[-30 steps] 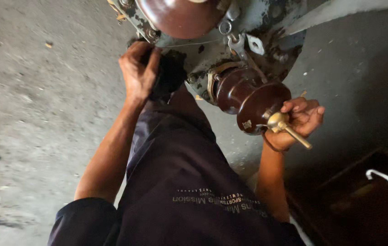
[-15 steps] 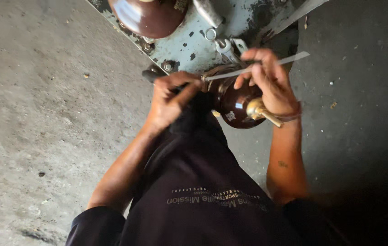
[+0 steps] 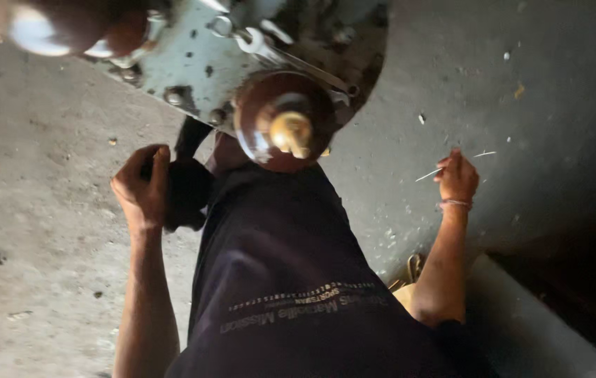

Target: The person works on a transformer assembly lying on the workshop floor, using wrenches to loosen and tighten the brass fittings on its porcelain bushings. They reposition around the unit, wipe parts with a black cloth, and at one point handle a hammer before walking away.

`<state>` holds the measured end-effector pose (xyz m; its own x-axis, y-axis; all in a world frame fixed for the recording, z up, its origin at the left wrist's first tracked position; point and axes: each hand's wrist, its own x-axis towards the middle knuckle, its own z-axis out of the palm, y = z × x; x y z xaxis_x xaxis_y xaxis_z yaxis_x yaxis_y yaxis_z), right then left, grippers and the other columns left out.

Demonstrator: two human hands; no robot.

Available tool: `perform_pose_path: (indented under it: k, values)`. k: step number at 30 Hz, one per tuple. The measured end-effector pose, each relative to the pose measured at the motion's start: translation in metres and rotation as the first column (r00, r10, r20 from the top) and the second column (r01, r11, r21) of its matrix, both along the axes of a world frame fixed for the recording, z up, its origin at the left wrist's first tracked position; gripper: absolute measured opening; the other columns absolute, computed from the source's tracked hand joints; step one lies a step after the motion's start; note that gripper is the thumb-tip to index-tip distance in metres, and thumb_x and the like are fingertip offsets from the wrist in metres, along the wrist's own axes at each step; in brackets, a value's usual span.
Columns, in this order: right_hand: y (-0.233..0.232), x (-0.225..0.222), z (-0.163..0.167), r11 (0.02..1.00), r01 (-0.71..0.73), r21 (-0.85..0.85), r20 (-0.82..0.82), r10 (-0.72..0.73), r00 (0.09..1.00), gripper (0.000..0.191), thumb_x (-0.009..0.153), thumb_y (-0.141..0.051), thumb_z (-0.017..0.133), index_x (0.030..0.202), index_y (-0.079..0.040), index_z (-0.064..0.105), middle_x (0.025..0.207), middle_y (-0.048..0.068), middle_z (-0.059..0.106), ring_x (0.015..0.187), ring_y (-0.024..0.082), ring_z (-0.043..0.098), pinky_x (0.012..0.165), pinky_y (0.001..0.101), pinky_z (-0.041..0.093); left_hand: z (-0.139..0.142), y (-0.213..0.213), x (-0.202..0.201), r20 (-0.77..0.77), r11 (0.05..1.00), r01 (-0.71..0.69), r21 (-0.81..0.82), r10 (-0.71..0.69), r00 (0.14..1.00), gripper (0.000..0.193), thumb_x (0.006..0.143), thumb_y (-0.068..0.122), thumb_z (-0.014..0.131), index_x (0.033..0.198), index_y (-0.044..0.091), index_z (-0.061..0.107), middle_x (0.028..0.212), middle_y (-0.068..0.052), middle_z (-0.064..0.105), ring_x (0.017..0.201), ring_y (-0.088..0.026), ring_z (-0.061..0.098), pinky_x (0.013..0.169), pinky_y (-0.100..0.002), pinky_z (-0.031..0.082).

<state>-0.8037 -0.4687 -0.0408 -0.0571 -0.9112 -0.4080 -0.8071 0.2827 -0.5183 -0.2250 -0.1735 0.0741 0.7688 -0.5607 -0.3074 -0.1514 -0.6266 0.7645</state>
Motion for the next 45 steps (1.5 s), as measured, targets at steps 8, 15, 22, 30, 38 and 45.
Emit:
perform_pose_path:
  k: [8,15,22,30,38,45]
  values:
    - [0.040,-0.063,-0.018,0.963,0.254,-0.089,-0.350,-0.269,0.897,0.055,0.098,-0.038,0.068,0.127,0.005,0.048,0.089,0.010,0.074,0.088,0.030,0.069,0.084,0.0451,0.051,-0.003,0.005,-0.048,-0.182,0.975,0.223,-0.003,-0.220,0.958,0.029,0.101,0.026,0.072,0.119,0.004,0.074,0.102,-0.011,0.077,0.093,-0.016,0.070,0.083,-0.031,0.055]
    - [0.040,0.054,-0.042,0.989,0.147,0.025,0.096,-0.149,0.984,0.042,0.099,-0.032,0.077,0.121,-0.002,0.058,0.112,0.012,0.070,0.102,0.021,0.064,0.091,0.0383,0.053,0.002,0.021,-0.046,-0.176,0.902,0.360,0.236,-0.325,0.929,0.048,0.088,0.038,0.080,0.124,0.009,0.070,0.107,-0.017,0.076,0.098,-0.032,0.073,0.082,-0.041,0.055]
    - [-0.002,0.242,0.074,0.851,-0.341,-0.400,0.488,0.513,0.706,0.042,0.113,-0.045,0.055,0.119,-0.004,0.059,0.117,0.013,0.071,0.099,0.019,0.062,0.089,0.0330,0.049,-0.010,0.021,0.000,0.169,0.993,0.056,0.108,-0.074,0.983,0.041,0.096,0.032,0.073,0.132,0.015,0.066,0.090,-0.018,0.074,0.079,-0.037,0.074,0.067,-0.044,0.057]
    - [0.015,0.299,0.149,0.968,-0.154,-0.199,0.850,0.249,0.465,0.071,0.104,-0.071,0.035,0.108,-0.004,0.061,0.102,0.015,0.066,0.088,0.021,0.063,0.077,0.0307,0.050,-0.089,-0.011,0.138,0.157,0.950,0.179,0.254,-0.223,0.962,0.091,0.084,0.029,0.072,0.162,0.018,0.027,0.084,-0.019,0.073,0.072,-0.042,0.070,0.064,-0.054,0.055]
    - [0.083,0.311,0.175,0.952,0.108,-0.285,0.741,0.148,0.655,0.068,0.109,-0.073,0.037,0.078,-0.014,0.051,0.082,0.006,0.053,0.074,0.014,0.052,0.078,0.0277,0.047,-0.156,-0.037,0.192,-0.414,0.923,0.200,-0.327,-0.331,0.848,0.083,0.083,0.023,0.079,0.152,0.006,0.035,0.130,-0.025,0.067,0.124,-0.037,0.064,0.105,-0.043,0.049]
    - [0.100,0.380,0.176,0.786,0.217,-0.579,0.447,0.084,0.890,0.065,0.113,-0.068,0.044,0.071,-0.018,0.043,0.067,0.000,0.048,0.060,0.011,0.049,0.068,0.0254,0.049,-0.097,-0.050,0.264,-0.432,0.964,0.171,-0.202,-0.244,0.868,0.077,0.087,0.019,0.071,0.157,0.015,0.038,0.122,-0.022,0.074,0.113,-0.033,0.072,0.100,-0.041,0.054]
